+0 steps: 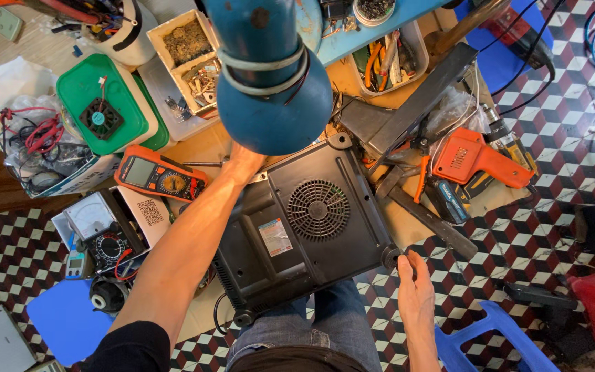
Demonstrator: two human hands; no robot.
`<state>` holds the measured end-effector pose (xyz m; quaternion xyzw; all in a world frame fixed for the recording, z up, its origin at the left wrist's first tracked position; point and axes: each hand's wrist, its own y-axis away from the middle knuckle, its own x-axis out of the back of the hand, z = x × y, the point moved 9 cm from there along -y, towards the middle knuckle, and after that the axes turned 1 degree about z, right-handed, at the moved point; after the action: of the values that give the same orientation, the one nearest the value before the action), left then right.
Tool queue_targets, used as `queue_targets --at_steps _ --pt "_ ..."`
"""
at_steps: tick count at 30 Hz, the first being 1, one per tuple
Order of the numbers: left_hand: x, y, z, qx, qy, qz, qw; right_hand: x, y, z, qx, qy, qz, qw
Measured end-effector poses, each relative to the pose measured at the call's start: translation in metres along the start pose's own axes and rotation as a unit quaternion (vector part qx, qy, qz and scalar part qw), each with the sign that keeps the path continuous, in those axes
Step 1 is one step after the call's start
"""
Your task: The person repairs an induction cooker at a workbench. They test the unit with multimeter probes, wipe the glass top with a tissue, flip the cooker over, and use a cordless drill to remove screws from the bottom cover, then handle a heat gun and power cord while continuing to work on the opened unit.
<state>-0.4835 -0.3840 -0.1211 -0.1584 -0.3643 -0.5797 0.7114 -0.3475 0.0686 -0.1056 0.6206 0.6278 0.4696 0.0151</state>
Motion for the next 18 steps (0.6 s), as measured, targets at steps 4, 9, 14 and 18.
queue_targets --at_steps 4,9,14,18 --pt "0.036 0.042 0.016 -0.054 -0.002 0.114 0.992 -0.003 0.005 0.005 0.012 0.009 -0.004 1.0" --pt "0.058 0.126 0.017 0.024 0.058 0.193 0.979 0.015 0.044 0.016 0.002 -0.001 0.039 0.999" --pt "-0.04 0.22 0.018 0.185 0.42 0.019 0.889 0.014 0.108 -0.041 0.104 -0.076 0.004 0.992" --pt "-0.077 0.239 0.045 0.111 0.654 -0.011 0.748 0.021 0.163 -0.126 0.238 -0.07 -0.036 0.968"
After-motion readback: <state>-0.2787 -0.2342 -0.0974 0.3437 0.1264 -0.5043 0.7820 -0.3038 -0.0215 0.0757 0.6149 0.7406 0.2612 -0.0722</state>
